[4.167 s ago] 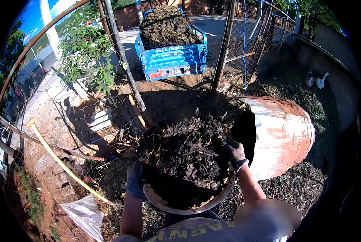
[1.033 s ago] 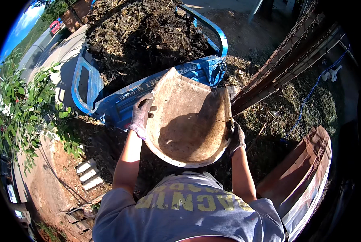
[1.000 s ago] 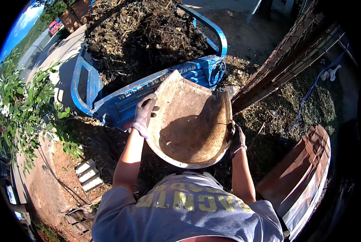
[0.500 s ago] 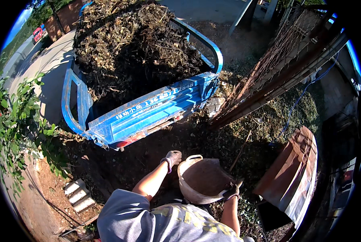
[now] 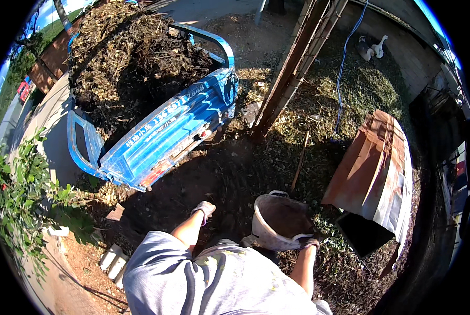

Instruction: The person uses a pitchfork to scoop compost from a pile into a white bucket, then carries the bucket to a blue wheelbarrow and dumps the contents. The person repeats this process multiple times.

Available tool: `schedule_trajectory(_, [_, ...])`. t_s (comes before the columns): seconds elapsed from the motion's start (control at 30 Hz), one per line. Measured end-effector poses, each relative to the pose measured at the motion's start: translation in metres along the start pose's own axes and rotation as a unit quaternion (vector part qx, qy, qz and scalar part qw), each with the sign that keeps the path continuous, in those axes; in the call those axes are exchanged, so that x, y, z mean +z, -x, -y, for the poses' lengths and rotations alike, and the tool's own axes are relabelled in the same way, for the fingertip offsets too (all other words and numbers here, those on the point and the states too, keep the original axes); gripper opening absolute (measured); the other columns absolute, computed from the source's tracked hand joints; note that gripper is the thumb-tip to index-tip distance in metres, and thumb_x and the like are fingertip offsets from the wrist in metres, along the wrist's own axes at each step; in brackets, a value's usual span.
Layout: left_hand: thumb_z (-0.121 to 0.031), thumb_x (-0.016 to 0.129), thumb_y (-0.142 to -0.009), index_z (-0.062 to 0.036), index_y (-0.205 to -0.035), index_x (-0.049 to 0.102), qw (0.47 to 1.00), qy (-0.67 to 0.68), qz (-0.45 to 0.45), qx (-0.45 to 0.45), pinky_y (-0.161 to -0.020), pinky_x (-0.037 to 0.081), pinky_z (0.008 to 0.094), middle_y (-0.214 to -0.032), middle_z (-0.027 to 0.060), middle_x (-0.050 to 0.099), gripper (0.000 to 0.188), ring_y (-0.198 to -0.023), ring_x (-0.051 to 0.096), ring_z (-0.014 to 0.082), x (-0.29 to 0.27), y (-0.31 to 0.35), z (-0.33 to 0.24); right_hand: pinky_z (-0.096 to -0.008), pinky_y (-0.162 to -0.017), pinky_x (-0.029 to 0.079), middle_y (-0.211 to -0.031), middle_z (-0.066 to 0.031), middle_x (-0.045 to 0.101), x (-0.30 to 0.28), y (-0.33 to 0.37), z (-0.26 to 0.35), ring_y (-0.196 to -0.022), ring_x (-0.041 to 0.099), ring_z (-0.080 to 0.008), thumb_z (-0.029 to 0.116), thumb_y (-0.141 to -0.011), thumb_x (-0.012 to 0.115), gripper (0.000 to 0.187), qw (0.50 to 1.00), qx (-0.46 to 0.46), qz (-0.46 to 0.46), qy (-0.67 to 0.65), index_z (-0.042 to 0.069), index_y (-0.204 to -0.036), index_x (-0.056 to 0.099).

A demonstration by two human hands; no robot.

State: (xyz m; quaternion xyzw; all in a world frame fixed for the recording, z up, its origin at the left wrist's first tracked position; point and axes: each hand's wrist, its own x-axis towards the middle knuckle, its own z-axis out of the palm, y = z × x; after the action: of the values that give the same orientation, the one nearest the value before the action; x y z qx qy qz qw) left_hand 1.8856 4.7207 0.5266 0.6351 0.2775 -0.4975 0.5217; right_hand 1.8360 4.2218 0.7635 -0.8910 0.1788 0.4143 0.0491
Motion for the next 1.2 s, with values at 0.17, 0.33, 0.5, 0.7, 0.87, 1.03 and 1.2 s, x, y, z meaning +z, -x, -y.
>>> schedule_trajectory(0.17, [-0.018, 0.051, -0.084, -0.0121, -0.066, 0.054, 0.997, -0.031, 0.018, 0.064, -0.041, 0.033, 0.0331, -0.056, -0.0003, 0.048, 0.019, -0.046, 0.047, 0.0166, 0.123, 0.047, -0.069, -0.0341, -0.095, 0.035, -0.116, -0.0058, 0.051, 0.082, -0.039, -0.134, -0.107, 0.046, -0.02, 0.042, -0.086, 0.044, 0.044, 0.925, 0.116, -0.028, -0.362, 0.01, -0.114, 0.051])
schedule_trajectory(0.33, [-0.018, 0.058, -0.091, -0.005, -0.11, 0.062, 0.984, -0.159, -0.037, 0.076, -0.055, 0.051, 0.0341, -0.089, 0.0085, 0.065, 0.024, -0.065, 0.062, 0.0214, 0.26, 0.063, -0.143, -0.0316, -0.087, 0.037, -0.102, -0.0039, 0.052, 0.175, -0.05, -0.241, -0.095, 0.047, -0.018, 0.035, -0.086, 0.048, 0.031, 0.276, 0.278, -0.124, -0.912, 0.01, -0.103, 0.052])
schedule_trajectory(0.5, [-0.016, 0.058, -0.085, -0.0075, -0.077, 0.063, 0.89, -0.441, 0.016, 0.114, -0.047, 0.042, 0.0295, -0.063, 0.0055, 0.057, 0.013, -0.054, 0.055, 0.0148, 0.376, 0.02, -0.173, -0.0292, -0.078, 0.039, -0.089, -0.0019, 0.053, 0.24, 0.006, -0.342, -0.082, 0.048, -0.016, 0.027, -0.086, 0.052, 0.018, -0.074, 0.308, -0.225, -0.921, 0.01, -0.093, 0.053])
schedule_trajectory(0.7, [-0.013, 0.046, -0.092, -0.0096, -0.098, 0.061, 0.664, -0.687, 0.121, 0.268, -0.074, 0.046, 0.0356, -0.091, 0.0108, 0.062, 0.017, -0.086, 0.059, 0.024, 0.448, -0.06, -0.192, -0.0263, -0.067, 0.042, -0.073, 0.0005, 0.054, 0.288, 0.085, -0.427, -0.066, 0.049, -0.0137, 0.018, -0.087, 0.056, 0.011, -0.25, 0.27, -0.307, -0.878, 0.01, -0.08, 0.054])
schedule_trajectory(0.87, [-0.019, 0.048, -0.092, -0.0073, -0.113, 0.062, 0.265, -0.854, 0.234, 0.381, -0.089, 0.046, 0.0423, -0.113, 0.0151, 0.063, 0.028, -0.108, 0.057, 0.0323, 0.599, -0.007, -0.223, -0.0288, -0.066, 0.045, -0.074, 0.002, 0.058, 0.318, 0.137, -0.499, -0.066, 0.053, -0.0149, 0.021, -0.087, 0.058, 0.008, -0.342, 0.28, -0.4, -0.803, 0.016, -0.081, 0.058])
schedule_trajectory(1.03, [-0.026, 0.056, -0.085, -0.006, -0.106, 0.063, 0.352, -0.759, 0.248, 0.488, -0.082, 0.048, 0.0463, -0.105, 0.0217, 0.064, 0.03, -0.098, 0.06, 0.0384, 0.647, -0.096, -0.205, -0.0304, -0.061, 0.048, -0.069, 0.0013, 0.056, 0.344, 0.147, -0.601, -0.062, 0.053, -0.0157, 0.022, -0.092, 0.053, 0.017, -0.379, 0.296, -0.437, -0.761, 0.013, -0.077, 0.056])
schedule_trajectory(1.2, [-0.027, 0.056, -0.085, -0.006, -0.105, 0.064, 0.48, -0.823, 0.22, 0.21, -0.079, 0.049, 0.0452, -0.103, 0.0205, 0.065, 0.03, -0.095, 0.061, 0.0357, 0.761, -0.098, -0.195, -0.0306, -0.058, 0.053, -0.07, -0.0021, 0.06, 0.382, 0.173, -0.704, -0.059, 0.059, -0.0178, 0.017, -0.094, 0.046, 0.022, -0.509, 0.392, -0.469, -0.606, 0.008, -0.078, 0.058])
